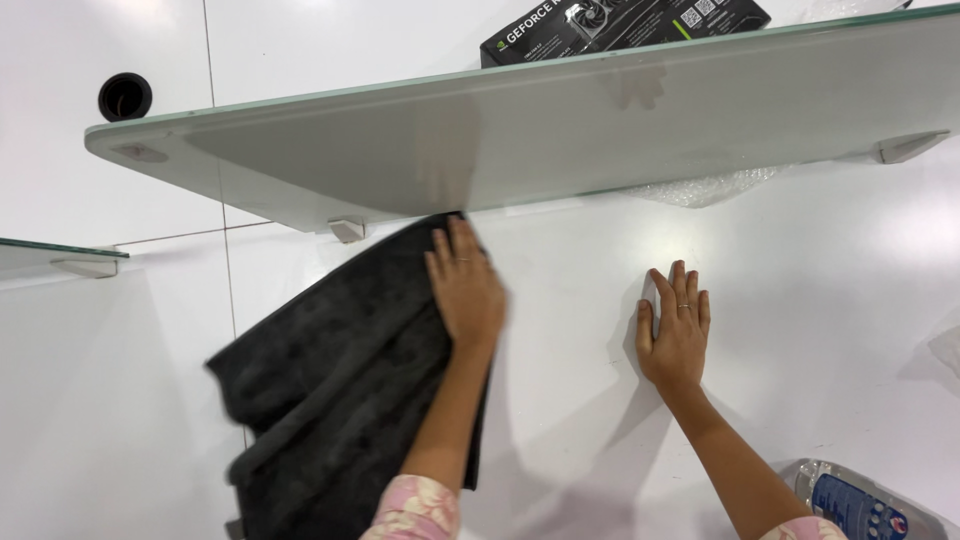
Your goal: The person wipes a white desk surface and glass partitions using a cloth and spray bottle, then moves several office chairs.
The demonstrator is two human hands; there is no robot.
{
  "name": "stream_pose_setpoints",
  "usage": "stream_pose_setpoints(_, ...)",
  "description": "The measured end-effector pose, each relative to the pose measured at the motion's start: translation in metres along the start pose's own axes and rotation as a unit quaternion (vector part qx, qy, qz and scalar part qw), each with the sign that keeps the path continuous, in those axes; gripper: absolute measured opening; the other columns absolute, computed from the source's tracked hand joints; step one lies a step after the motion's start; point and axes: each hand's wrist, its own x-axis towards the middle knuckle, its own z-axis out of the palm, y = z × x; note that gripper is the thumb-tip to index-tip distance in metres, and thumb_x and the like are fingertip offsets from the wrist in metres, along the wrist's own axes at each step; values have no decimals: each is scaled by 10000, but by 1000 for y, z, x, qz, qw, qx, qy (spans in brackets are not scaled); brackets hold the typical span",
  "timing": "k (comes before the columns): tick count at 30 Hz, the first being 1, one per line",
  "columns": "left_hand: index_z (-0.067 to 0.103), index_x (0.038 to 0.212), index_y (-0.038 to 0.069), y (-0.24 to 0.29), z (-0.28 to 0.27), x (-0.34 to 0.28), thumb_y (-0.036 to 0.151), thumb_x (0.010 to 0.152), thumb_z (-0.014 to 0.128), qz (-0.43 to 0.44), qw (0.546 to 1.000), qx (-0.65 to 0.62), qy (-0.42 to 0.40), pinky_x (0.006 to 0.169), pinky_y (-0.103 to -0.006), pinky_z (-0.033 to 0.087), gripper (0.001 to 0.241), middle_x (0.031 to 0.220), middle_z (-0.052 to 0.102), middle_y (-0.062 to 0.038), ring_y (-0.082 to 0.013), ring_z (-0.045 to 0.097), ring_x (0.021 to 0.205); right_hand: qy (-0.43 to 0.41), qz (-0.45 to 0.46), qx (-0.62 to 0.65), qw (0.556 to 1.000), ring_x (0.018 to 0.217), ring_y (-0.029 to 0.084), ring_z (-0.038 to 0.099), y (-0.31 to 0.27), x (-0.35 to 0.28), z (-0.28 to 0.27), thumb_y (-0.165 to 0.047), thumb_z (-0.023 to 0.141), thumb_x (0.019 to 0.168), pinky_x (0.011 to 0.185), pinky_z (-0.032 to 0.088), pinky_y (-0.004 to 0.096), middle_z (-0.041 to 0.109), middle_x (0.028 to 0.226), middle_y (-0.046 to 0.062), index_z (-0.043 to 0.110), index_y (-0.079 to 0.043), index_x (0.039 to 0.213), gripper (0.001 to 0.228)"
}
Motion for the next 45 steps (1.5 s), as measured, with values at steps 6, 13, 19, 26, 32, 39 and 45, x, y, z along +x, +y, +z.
stream_pose_setpoints(6, 278, 1593, -8, 52, 9, 2, 224, 1015, 435, 58, 996, -57, 24, 1266, -490, 125, 643, 1692, 219, -107, -315, 154, 1564, 5, 7, 4, 1000, 1555, 366, 254, -2, -1, 0, -298, 437, 1076, 1271, 158, 502, 371, 1640, 192, 511, -112, 1487, 457)
stream_pose_setpoints(13, 316, 1602, 66, 34, 24, 20, 241, 1043, 416, 88, 990, -110, 19, 1276, -491, 152, 595, 1676, 298, -78, -299, 215, 1563, 5, 4, 6, 1000, 1558, 357, 252, 1, -2, -1, -288, 443, 1082, 1266, 157, 502, 370, 1644, 186, 519, -113, 1485, 447)
stream_pose_setpoints(19, 347, 1592, 93, -46, 29, 31, 224, 1040, 413, 115, 984, -134, 20, 1236, -517, 203, 572, 1661, 313, -153, -359, 230, 1525, 4, 6, 8, 1000, 1565, 347, 251, 1, -2, -2, -284, 450, 1076, 1274, 159, 499, 373, 1648, 172, 523, -119, 1479, 442)
stream_pose_setpoints(26, 408, 1578, 128, -107, 15, 21, 167, 1040, 424, 21, 983, -180, 34, 1279, -516, 212, 540, 1698, 289, -106, -353, 205, 1585, 9, 5, 8, 1000, 1563, 337, 250, 1, -2, -3, -274, 466, 1073, 1271, 159, 497, 375, 1647, 167, 526, -121, 1476, 435)
stream_pose_setpoints(32, 310, 1593, 42, -28, 20, 12, 297, 1040, 378, -15, 998, 8, 63, 1225, -585, 141, 612, 1674, 201, -184, -417, 159, 1535, 13, 6, 3, 1000, 1563, 330, 255, 0, -1, -1, -272, 468, 1067, 1271, 163, 495, 383, 1643, 166, 528, -122, 1473, 436)
stream_pose_setpoints(39, 284, 1601, 24, 81, 21, -51, 323, 1067, 360, 75, 995, -64, 25, 1259, -553, 108, 617, 1695, 206, -175, -387, 161, 1562, 13, 1, -12, 1000, 1555, 347, 265, 3, -1, 0, -270, 469, 1067, 1267, 165, 502, 389, 1635, 184, 529, -110, 1479, 446)
stream_pose_setpoints(45, 301, 1614, 42, 83, 16, -91, 197, 1081, 398, 75, 973, -217, 19, 1282, -515, 154, 563, 1714, 207, -180, -342, 223, 1585, 19, 0, -6, 1000, 1557, 351, 269, 3, -3, 0, -268, 473, 1063, 1270, 168, 497, 394, 1634, 183, 534, -111, 1476, 447)
